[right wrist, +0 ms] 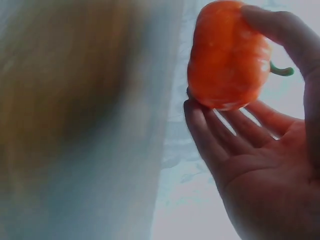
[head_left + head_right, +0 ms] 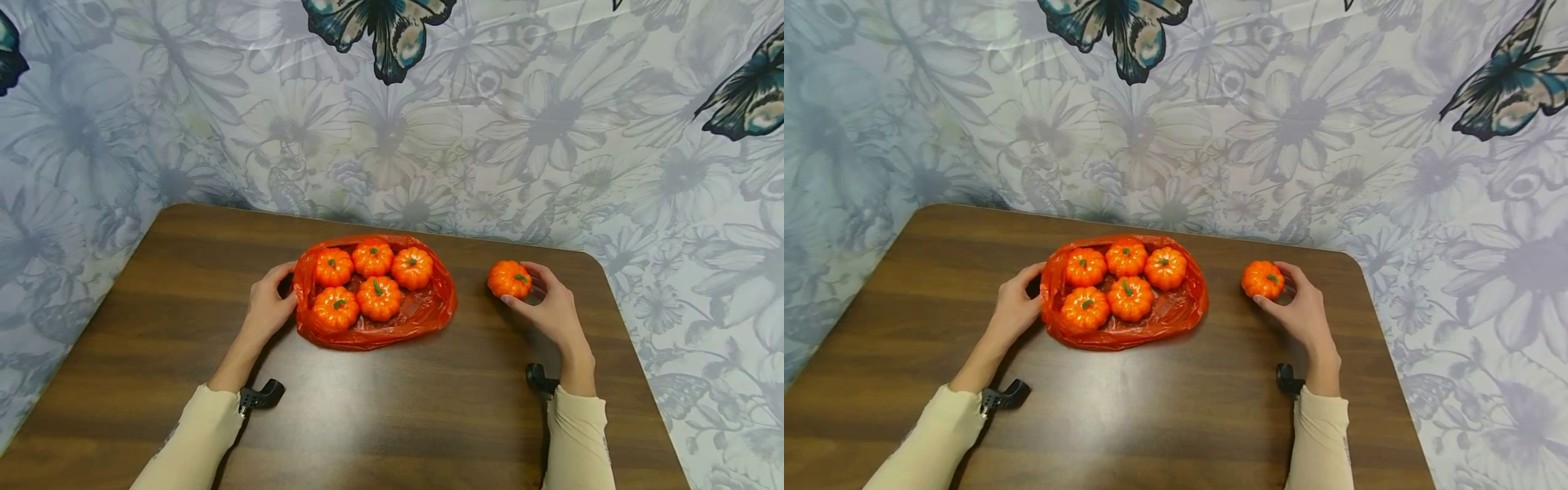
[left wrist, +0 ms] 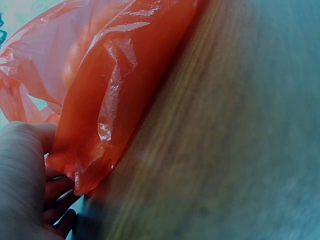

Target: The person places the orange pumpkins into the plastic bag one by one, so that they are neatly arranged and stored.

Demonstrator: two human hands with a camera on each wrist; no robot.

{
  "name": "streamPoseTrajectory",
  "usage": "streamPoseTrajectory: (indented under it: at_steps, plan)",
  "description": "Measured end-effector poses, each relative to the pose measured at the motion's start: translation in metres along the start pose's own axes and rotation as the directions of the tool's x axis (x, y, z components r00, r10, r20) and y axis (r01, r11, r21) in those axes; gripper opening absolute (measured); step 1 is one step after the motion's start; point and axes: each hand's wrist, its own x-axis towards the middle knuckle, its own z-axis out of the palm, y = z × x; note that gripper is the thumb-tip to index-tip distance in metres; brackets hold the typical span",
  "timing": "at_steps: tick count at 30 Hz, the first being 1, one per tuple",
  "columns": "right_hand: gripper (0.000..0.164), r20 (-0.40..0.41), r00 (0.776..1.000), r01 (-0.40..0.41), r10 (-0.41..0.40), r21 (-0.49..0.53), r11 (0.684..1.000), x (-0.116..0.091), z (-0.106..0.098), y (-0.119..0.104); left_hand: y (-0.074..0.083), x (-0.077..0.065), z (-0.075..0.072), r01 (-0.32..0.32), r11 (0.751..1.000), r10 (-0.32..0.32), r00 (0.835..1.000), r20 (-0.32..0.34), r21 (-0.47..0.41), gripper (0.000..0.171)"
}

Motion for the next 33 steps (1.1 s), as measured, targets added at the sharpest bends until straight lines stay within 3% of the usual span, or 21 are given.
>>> streamPoseTrajectory:
  at_steps: [6, 11, 18, 23, 27, 33]
  plan:
    - [0.076, -0.004, 0.999, 0.054, -0.053, 0.067, 0.996, 0.0, 0.0, -0.016, 0.0, 0.002, 0.0, -0.004, 1.0, 0.004, 1.0, 0.003, 0.008, 0.041]
    - [0.077, 0.008, 0.998, 0.053, -0.054, 0.084, 0.995, 0.0, 0.004, -0.022, -0.001, 0.001, 0.001, -0.01, 1.0, 0.01, 1.0, 0.001, 0.002, 0.042]
    - [0.074, 0.044, 0.995, 0.089, -0.095, 0.113, 0.99, -0.007, 0.003, -0.069, -0.002, 0.001, -0.001, -0.002, 1.0, 0.002, 1.0, -0.002, 0.012, 0.042]
    - [0.076, 0.077, 0.988, 0.122, -0.132, 0.118, 0.985, -0.007, 0.009, -0.086, -0.002, 0.001, -0.001, 0.005, 1.0, -0.005, 1.0, -0.001, 0.012, 0.043]
    - [0.077, 0.094, 0.981, 0.16, -0.173, 0.132, 0.978, -0.006, 0.018, -0.09, -0.003, 0.001, -0.001, 0.009, 1.0, -0.009, 1.0, 0.003, 0.011, 0.044]
    - [0.083, 0.112, 0.964, 0.219, -0.241, 0.175, 0.96, -0.001, 0.037, -0.078, -0.001, 0.001, 0.0, 0.009, 1.0, -0.009, 1.0, 0.004, 0.006, 0.043]
